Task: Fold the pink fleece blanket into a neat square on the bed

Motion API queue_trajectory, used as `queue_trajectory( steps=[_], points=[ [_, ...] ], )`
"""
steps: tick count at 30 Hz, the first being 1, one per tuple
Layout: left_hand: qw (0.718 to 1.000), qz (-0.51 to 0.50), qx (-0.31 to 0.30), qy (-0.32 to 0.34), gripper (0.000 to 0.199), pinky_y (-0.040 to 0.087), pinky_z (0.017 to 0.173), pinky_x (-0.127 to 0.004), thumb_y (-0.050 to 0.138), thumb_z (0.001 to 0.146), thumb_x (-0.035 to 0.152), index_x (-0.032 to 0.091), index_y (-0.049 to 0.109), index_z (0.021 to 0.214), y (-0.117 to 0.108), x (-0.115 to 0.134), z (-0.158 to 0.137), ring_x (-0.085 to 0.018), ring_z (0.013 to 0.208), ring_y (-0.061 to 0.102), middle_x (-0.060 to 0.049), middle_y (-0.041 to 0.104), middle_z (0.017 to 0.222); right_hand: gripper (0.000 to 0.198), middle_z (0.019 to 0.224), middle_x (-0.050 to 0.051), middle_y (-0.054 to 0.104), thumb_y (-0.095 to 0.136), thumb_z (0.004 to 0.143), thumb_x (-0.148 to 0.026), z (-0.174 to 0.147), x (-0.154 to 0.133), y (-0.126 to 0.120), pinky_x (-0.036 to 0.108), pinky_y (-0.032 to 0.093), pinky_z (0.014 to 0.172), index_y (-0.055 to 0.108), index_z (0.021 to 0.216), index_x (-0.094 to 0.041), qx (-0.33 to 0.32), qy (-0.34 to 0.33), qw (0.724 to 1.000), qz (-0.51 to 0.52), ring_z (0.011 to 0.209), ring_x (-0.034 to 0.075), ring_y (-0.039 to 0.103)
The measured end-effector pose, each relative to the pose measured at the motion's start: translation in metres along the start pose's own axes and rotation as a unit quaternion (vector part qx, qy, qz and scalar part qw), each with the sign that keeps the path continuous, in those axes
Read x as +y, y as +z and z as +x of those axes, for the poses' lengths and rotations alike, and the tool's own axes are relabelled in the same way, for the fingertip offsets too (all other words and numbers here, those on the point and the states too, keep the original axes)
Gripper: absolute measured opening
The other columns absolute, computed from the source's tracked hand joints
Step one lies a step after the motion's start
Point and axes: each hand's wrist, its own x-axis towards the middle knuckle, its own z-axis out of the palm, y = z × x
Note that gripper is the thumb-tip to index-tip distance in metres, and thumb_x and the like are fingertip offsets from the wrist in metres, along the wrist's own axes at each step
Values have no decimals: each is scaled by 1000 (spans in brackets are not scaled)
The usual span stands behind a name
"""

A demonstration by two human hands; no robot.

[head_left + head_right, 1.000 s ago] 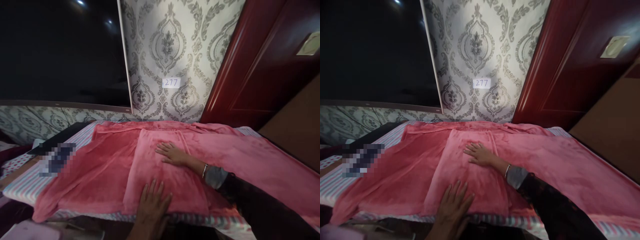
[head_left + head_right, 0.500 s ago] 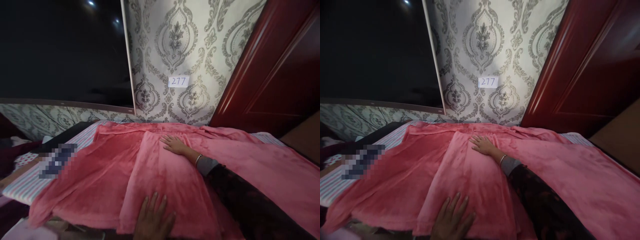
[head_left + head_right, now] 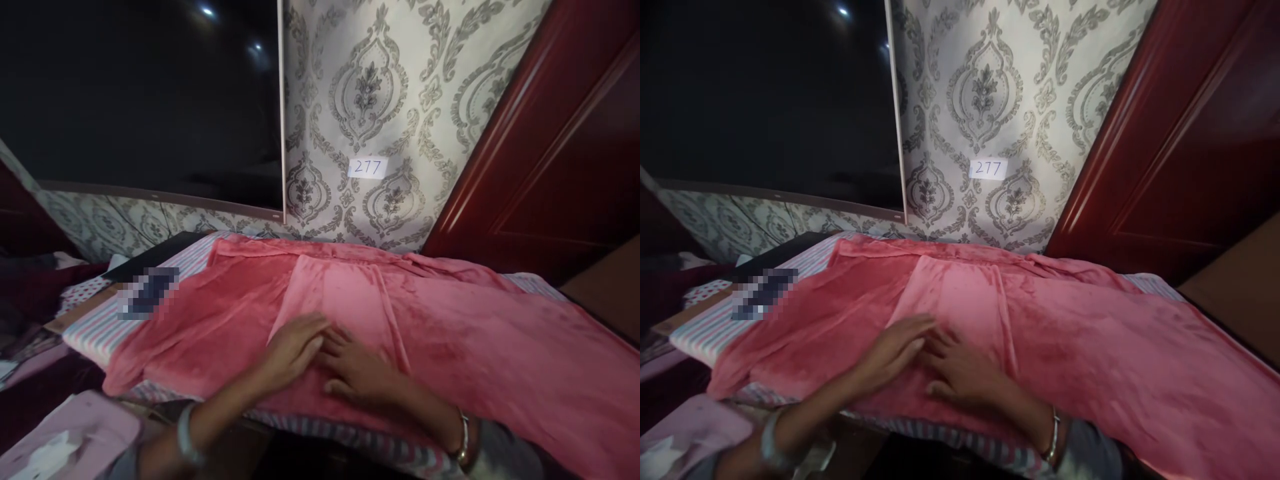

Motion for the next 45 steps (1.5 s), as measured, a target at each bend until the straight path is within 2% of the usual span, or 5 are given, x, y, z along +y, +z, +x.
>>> queue_trajectory(
  steps=[6,21,31,38,45],
  points=[
    [967,129,-218,-1,60,11,123,-60,46,99,50,23,41,152,5,-83,82,-29,152,25,-13,34,161,66,168,6,12,42,100,-62,2,-2,19,61,0,122,27,159,-34,-36,-2,998,46,155,30,2],
    [951,174,-216,-135,67,12,122,-58,31,99,61,28,30,157,13,-184,174,-32,155,12,-7,24,167,66,168,0,13,53,98,-55,0,3,15,56,3,124,28,157,-41,-39,1,993,111,154,29,6],
    [953,240,-162,-94,69,7,121,-61,31,100,57,19,30,157,6,-135,195,-35,153,17,-17,23,165,69,168,4,15,53,97,-58,-3,-7,-2,54,4,124,29,158,-35,-10,16,993,120,155,27,7],
    [937,116,-311,108,68,17,120,-59,33,98,64,28,32,156,62,-69,193,-30,152,24,-12,29,164,64,166,4,22,55,97,-56,-50,-8,-14,63,9,121,35,155,-39,36,128,987,84,153,33,12],
    [941,138,-278,131,73,3,121,-62,33,99,62,23,22,160,105,-81,221,-30,155,13,-16,17,166,74,168,-1,13,60,94,-55,-66,2,16,63,6,122,23,157,-46,45,117,989,81,154,32,5]
  ],
)
